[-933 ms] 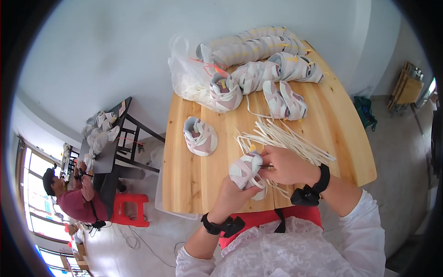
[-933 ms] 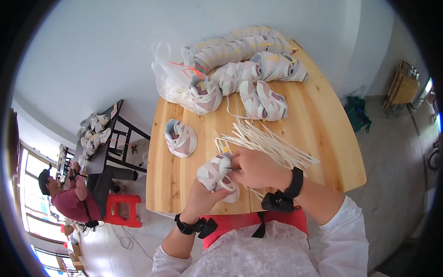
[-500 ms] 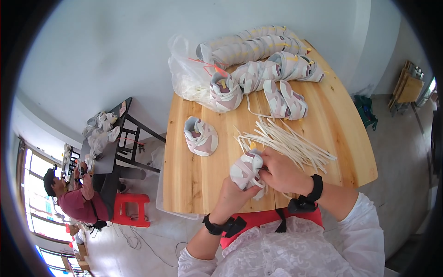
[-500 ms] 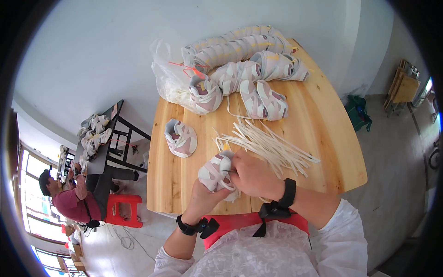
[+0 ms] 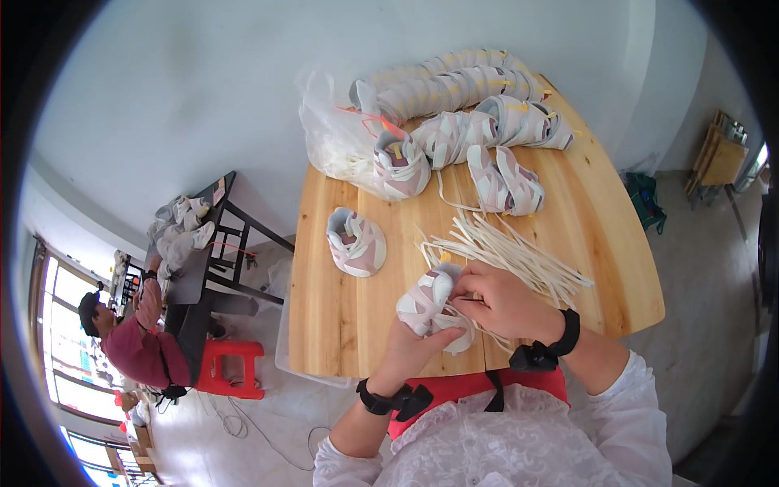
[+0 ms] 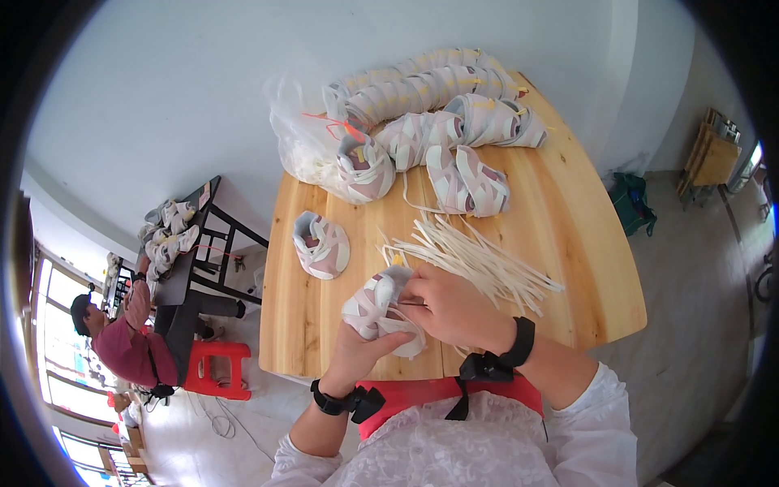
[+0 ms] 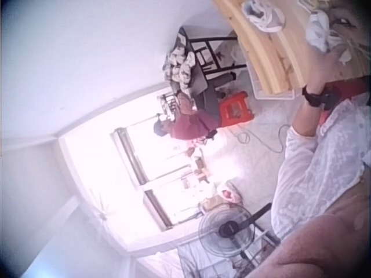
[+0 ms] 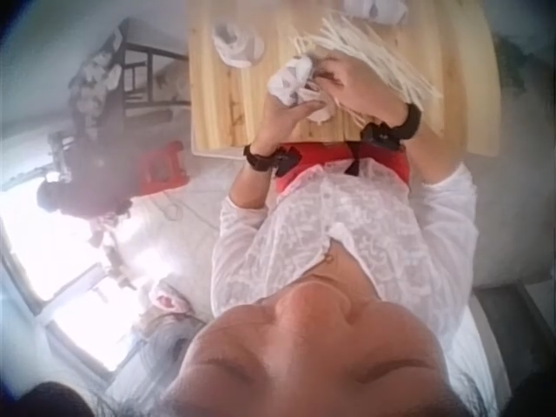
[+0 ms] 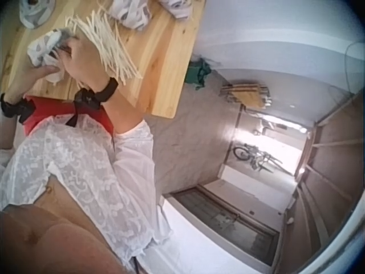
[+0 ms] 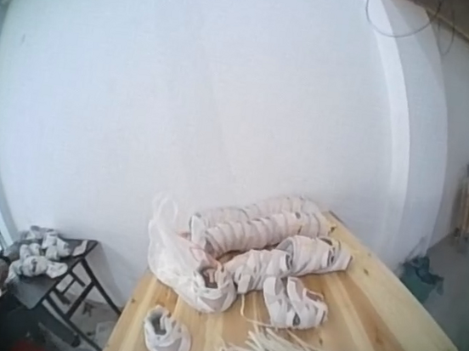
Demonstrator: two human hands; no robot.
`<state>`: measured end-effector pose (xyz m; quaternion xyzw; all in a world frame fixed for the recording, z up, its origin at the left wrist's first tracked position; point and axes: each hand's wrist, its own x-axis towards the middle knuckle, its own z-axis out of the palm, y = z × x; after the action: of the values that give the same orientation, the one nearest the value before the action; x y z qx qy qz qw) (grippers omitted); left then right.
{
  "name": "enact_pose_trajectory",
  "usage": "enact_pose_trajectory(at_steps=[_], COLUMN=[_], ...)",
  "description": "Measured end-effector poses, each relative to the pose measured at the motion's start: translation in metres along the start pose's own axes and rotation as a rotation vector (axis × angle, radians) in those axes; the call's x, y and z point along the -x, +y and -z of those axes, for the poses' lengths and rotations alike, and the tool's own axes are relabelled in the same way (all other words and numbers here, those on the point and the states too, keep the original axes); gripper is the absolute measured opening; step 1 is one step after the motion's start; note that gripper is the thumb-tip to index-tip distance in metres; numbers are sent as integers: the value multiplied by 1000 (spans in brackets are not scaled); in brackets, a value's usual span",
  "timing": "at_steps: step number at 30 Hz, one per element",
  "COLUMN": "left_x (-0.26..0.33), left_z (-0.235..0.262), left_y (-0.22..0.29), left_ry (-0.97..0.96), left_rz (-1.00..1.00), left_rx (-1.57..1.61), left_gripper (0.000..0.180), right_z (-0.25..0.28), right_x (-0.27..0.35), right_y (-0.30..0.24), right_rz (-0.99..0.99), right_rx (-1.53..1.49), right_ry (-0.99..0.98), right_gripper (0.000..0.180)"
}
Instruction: The person is lacing multiple pairs of athletic shoes on a wooden work table.
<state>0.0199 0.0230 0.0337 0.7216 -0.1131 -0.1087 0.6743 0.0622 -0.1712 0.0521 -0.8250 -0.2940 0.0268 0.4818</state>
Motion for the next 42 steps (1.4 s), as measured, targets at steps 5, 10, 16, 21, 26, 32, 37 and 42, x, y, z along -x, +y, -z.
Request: enact_pose_trajectory(at_steps=[5, 10, 16, 21, 26, 32, 37, 42], left_x=[7, 10, 15, 17, 20, 18, 18, 23], left_z=[3, 13, 22, 15, 8, 8, 10, 11], left_y=[-2, -11, -23, -17, -19, -17, -19, -23], left_ry=[56, 21, -1, 51, 62, 8, 39, 135], left_rz=[-28, 64, 86, 88, 17, -12, 3, 21], left_rx=[98, 289, 469, 486, 136, 168, 245, 272], left_gripper=[53, 56, 52, 44, 35, 36, 41, 41], right_z=[6, 12, 6, -4, -12, -2, -2, -5], right_x=[6, 9, 10, 12, 7, -20, -12, 3], right_y=[-5, -10, -9, -10, -18, 14, 24, 3], right_rz=[4, 12, 115, 102, -114, -403, -356, -54], right_rx=[-93, -88, -66, 1, 243, -148, -340, -129], right_ry=[54, 34, 99, 160, 152, -339, -257, 190], right_gripper=[16, 14, 11, 12, 17, 24, 24, 25])
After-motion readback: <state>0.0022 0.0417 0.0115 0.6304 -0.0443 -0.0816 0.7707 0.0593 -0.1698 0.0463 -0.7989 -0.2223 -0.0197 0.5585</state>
